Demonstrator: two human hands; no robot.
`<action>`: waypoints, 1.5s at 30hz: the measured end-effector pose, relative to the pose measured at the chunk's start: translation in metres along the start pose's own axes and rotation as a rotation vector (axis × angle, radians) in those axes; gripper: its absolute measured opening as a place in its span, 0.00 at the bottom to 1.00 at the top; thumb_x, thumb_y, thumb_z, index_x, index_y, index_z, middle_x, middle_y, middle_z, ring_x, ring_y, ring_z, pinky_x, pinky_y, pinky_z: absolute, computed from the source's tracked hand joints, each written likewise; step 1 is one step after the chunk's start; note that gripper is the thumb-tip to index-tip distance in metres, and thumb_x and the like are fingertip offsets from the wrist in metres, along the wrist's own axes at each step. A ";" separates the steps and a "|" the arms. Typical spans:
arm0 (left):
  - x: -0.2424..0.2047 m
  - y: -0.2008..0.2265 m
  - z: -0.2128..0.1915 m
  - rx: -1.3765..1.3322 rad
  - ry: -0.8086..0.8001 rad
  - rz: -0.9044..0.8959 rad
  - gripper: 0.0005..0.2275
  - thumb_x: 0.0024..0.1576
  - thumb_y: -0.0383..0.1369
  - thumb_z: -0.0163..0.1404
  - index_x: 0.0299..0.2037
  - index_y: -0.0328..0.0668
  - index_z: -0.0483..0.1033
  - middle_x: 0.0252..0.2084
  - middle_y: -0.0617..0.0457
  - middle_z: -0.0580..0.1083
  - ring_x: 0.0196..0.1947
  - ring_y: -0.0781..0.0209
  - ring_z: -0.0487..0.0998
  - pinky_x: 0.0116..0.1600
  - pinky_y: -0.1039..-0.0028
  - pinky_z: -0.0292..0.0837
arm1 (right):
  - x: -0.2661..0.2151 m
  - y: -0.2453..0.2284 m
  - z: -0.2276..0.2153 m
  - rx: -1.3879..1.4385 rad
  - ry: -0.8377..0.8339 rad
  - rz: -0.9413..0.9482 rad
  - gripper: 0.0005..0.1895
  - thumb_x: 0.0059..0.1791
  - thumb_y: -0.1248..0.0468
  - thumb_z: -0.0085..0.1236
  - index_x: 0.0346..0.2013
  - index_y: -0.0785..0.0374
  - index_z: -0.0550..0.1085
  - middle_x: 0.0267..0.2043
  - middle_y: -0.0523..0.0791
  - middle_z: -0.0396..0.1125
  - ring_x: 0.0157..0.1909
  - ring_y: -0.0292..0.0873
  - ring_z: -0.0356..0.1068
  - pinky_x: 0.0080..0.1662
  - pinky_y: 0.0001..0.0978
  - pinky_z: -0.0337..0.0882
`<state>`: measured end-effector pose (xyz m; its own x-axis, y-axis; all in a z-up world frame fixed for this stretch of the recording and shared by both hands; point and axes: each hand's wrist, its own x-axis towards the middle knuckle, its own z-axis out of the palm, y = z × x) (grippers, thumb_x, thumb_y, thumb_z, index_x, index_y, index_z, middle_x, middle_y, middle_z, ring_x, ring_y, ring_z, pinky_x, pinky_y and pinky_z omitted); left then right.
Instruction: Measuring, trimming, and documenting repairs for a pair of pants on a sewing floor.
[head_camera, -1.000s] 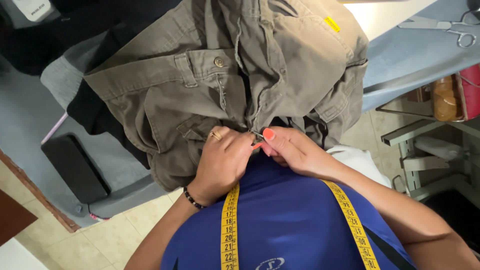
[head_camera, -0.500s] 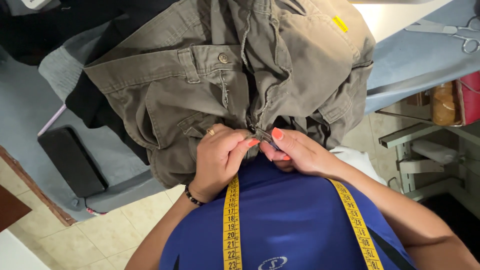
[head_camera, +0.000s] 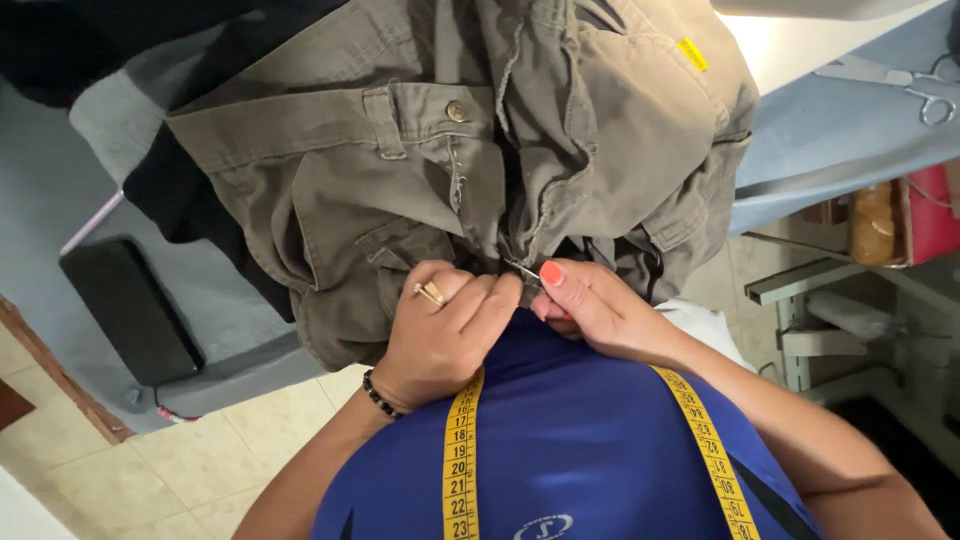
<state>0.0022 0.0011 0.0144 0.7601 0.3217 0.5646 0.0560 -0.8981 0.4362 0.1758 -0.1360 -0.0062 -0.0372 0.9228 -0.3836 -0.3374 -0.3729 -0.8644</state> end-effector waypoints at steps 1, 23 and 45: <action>0.001 0.000 -0.001 0.003 0.004 -0.008 0.14 0.69 0.30 0.37 0.41 0.40 0.79 0.30 0.53 0.68 0.28 0.55 0.70 0.39 0.67 0.71 | 0.000 -0.001 0.001 -0.004 -0.007 0.005 0.26 0.62 0.56 0.31 0.28 0.65 0.70 0.18 0.40 0.50 0.18 0.35 0.47 0.20 0.25 0.56; -0.005 0.002 -0.007 0.136 0.064 0.044 0.14 0.68 0.27 0.35 0.40 0.34 0.78 0.31 0.48 0.67 0.30 0.54 0.68 0.41 0.66 0.70 | -0.005 -0.014 0.006 -0.151 0.047 0.128 0.28 0.61 0.54 0.35 0.20 0.62 0.67 0.13 0.42 0.53 0.19 0.37 0.52 0.20 0.28 0.58; 0.059 0.009 -0.059 -0.794 -0.306 -0.570 0.11 0.63 0.33 0.49 0.32 0.36 0.79 0.22 0.40 0.75 0.24 0.36 0.76 0.28 0.61 0.70 | 0.024 -0.056 0.017 -0.619 0.338 -0.633 0.09 0.50 0.63 0.65 0.43 0.62 0.81 0.45 0.48 0.75 0.45 0.49 0.77 0.51 0.37 0.75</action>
<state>0.0095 0.0302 0.0930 0.8934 0.4485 -0.0263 0.1004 -0.1423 0.9847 0.1774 -0.0911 0.0382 0.2885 0.9306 0.2253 0.3611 0.1122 -0.9258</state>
